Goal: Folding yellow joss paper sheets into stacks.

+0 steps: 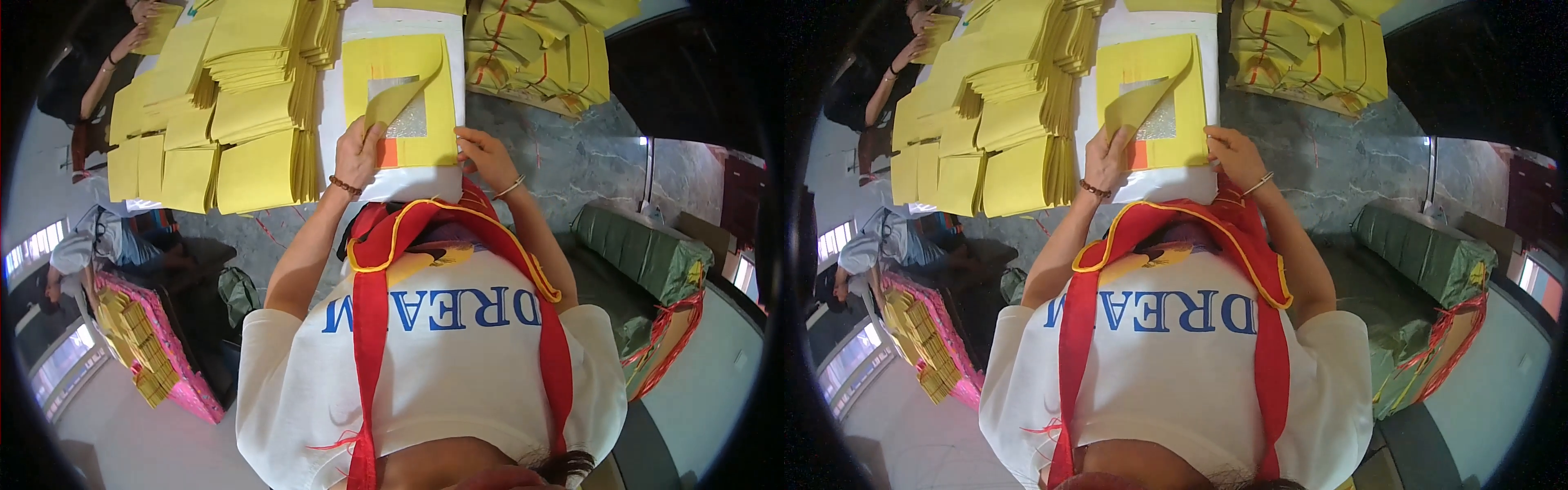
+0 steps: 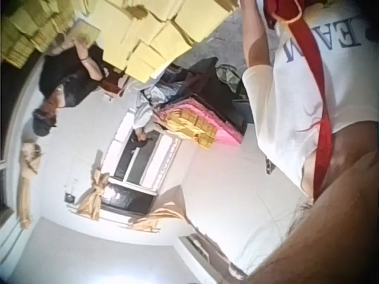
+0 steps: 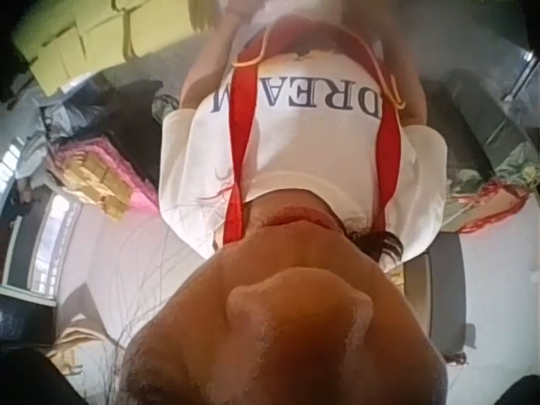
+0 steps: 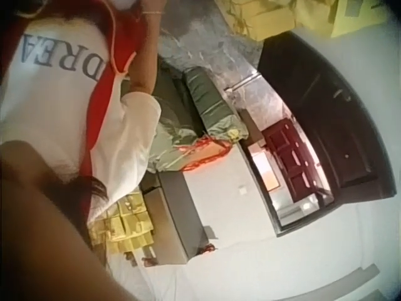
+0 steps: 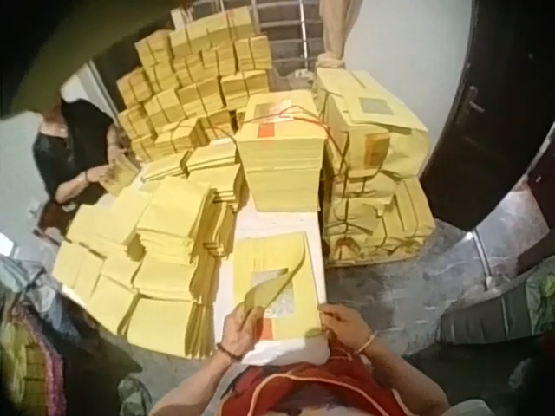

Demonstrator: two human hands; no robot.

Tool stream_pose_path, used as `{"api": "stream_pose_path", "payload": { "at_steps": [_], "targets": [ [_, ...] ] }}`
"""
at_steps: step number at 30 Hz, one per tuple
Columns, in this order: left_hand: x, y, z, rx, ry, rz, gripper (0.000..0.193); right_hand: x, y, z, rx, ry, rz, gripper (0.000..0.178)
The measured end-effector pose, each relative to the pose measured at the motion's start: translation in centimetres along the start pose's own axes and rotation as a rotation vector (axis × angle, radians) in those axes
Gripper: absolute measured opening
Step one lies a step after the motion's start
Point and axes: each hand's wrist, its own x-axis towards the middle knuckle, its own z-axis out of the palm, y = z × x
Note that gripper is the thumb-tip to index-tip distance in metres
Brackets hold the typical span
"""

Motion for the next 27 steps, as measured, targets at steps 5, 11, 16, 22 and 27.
{"api": "stream_pose_path", "payload": {
  "at_steps": [5,11,16,22,27],
  "targets": [
    [-0.1,0.6,0.1,-0.048,0.158,-0.027,0.033,-1.1,0.5,1.0,-0.019,0.101,-0.092,0.030],
    [-0.1,1.2,0.2,0.011,0.186,0.028,0.044,-1.0,2.1,1.4,-0.222,0.188,-0.316,0.029],
    [-0.2,0.3,0.1,0.006,0.207,0.042,0.045,-0.8,1.7,2.5,-0.238,0.218,-0.323,0.028],
    [-0.2,0.4,-0.7,0.099,0.233,0.115,0.043,0.0,1.4,3.0,-0.323,0.247,-0.400,0.030],
    [-0.7,0.4,-1.1,0.296,0.106,0.303,0.036,0.0,-0.8,4.6,-0.411,0.201,-0.481,0.030]
  ]
}}
